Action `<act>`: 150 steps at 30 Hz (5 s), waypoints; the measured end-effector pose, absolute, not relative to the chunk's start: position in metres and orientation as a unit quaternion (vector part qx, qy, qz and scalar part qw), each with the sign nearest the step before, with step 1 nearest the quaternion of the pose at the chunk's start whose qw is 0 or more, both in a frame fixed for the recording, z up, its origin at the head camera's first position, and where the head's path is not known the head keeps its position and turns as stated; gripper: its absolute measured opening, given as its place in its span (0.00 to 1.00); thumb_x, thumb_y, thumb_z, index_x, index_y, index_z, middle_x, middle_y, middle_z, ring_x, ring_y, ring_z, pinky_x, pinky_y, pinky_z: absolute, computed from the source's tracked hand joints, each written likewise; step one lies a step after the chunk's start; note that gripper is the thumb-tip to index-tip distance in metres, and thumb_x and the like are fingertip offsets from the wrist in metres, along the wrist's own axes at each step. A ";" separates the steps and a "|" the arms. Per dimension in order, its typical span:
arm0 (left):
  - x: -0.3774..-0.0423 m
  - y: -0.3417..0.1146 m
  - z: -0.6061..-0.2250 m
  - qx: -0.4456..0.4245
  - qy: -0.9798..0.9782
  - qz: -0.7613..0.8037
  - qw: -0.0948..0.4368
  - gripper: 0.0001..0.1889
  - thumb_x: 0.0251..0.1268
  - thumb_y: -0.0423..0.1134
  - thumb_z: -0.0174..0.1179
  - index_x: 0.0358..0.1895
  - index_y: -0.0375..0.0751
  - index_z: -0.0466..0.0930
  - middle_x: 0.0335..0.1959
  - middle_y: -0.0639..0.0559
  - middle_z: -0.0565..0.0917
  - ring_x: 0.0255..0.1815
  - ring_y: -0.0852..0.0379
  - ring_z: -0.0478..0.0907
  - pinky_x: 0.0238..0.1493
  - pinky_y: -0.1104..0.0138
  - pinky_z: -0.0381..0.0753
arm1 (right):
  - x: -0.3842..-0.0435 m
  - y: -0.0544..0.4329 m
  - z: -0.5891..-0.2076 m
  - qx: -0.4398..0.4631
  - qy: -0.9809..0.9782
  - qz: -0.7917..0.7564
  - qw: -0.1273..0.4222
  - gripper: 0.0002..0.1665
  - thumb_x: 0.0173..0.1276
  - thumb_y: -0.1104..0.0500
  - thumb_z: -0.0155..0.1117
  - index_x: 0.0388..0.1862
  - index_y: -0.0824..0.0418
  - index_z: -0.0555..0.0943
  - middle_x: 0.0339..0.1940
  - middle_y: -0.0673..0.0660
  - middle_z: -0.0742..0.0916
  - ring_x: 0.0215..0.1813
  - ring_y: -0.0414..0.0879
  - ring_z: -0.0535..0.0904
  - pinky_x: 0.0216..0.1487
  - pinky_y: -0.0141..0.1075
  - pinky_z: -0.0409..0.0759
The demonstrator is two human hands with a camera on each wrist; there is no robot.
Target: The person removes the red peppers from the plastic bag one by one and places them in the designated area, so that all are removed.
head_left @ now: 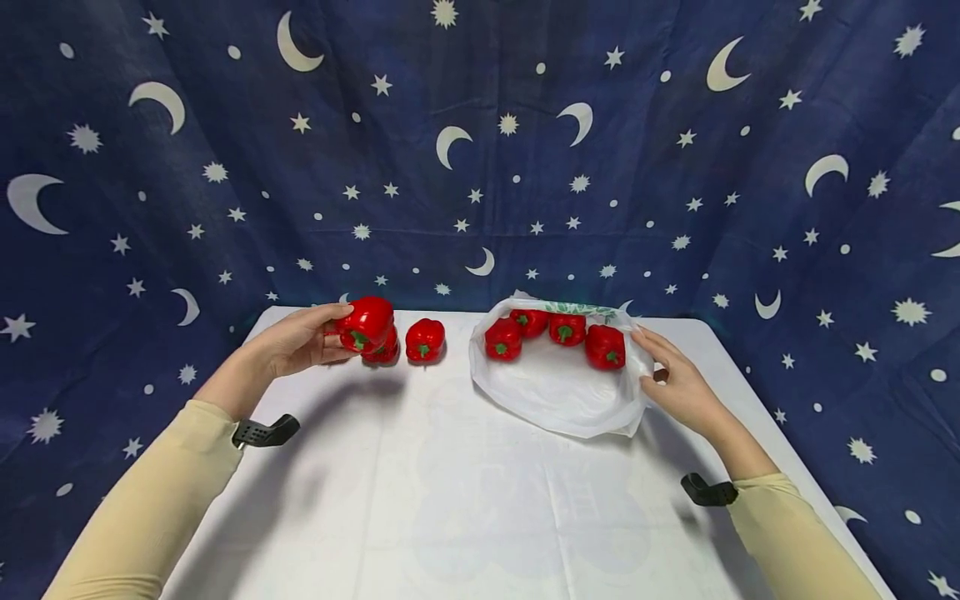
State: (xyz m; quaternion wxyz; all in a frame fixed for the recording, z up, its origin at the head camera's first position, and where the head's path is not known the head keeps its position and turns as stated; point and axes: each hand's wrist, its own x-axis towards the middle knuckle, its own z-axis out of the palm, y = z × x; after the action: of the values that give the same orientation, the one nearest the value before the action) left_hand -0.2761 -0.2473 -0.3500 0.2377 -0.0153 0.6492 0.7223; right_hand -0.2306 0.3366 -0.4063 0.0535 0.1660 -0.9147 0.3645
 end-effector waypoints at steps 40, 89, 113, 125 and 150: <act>-0.302 -0.353 -0.393 -0.233 0.582 0.767 0.134 0.22 0.68 0.52 0.68 0.56 0.54 0.68 0.53 0.57 0.69 0.50 0.55 0.73 0.64 0.60 0.77 | -0.229 0.341 -0.412 0.162 -0.917 0.361 0.053 0.43 0.69 0.72 0.59 0.82 0.63 0.60 0.82 0.61 0.61 0.67 0.56 0.68 0.47 0.17 0.73; -0.316 -0.366 -0.438 -0.246 0.745 0.612 0.099 0.38 0.81 0.55 0.47 0.82 0.34 0.49 0.55 0.52 0.68 0.48 0.57 0.68 0.56 0.72 0.78 | -0.225 0.340 -0.408 0.156 -0.915 0.369 0.054 0.43 0.67 0.73 0.60 0.81 0.64 0.61 0.82 0.60 0.61 0.65 0.55 0.69 0.46 0.18 0.74; -0.316 -0.367 -0.428 -0.268 0.746 0.609 0.013 0.41 0.79 0.59 0.42 0.83 0.37 0.46 0.82 0.39 0.51 0.72 0.44 0.60 0.75 0.58 0.64 | -0.226 0.341 -0.408 0.160 -0.918 0.359 0.061 0.42 0.68 0.72 0.59 0.81 0.64 0.62 0.82 0.60 0.62 0.62 0.54 0.70 0.45 0.19 0.74; -0.316 -0.318 -0.382 -0.178 0.772 0.589 -0.161 0.29 0.80 0.51 0.48 0.77 0.44 0.66 0.78 0.44 0.65 0.78 0.51 0.60 0.77 0.59 0.59 | -0.226 0.339 -0.404 0.163 -0.920 0.352 0.060 0.42 0.67 0.72 0.58 0.80 0.62 0.63 0.82 0.61 0.62 0.60 0.55 0.71 0.45 0.20 0.74; -0.272 -0.196 -0.353 0.194 0.813 0.547 0.048 0.27 0.79 0.51 0.56 0.74 0.45 0.70 0.73 0.48 0.71 0.73 0.48 0.68 0.73 0.47 0.65 | -0.231 0.335 -0.399 0.158 -0.917 0.360 0.070 0.43 0.67 0.72 0.60 0.81 0.61 0.62 0.81 0.59 0.63 0.57 0.55 0.73 0.45 0.20 0.74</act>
State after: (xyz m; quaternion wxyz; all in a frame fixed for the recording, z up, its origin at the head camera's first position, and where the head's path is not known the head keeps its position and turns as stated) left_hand -0.2723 -0.1958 -0.3528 0.0483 0.1939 0.8127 0.5474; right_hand -0.2314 0.3346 -0.3992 0.0698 0.1585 -0.9168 0.3598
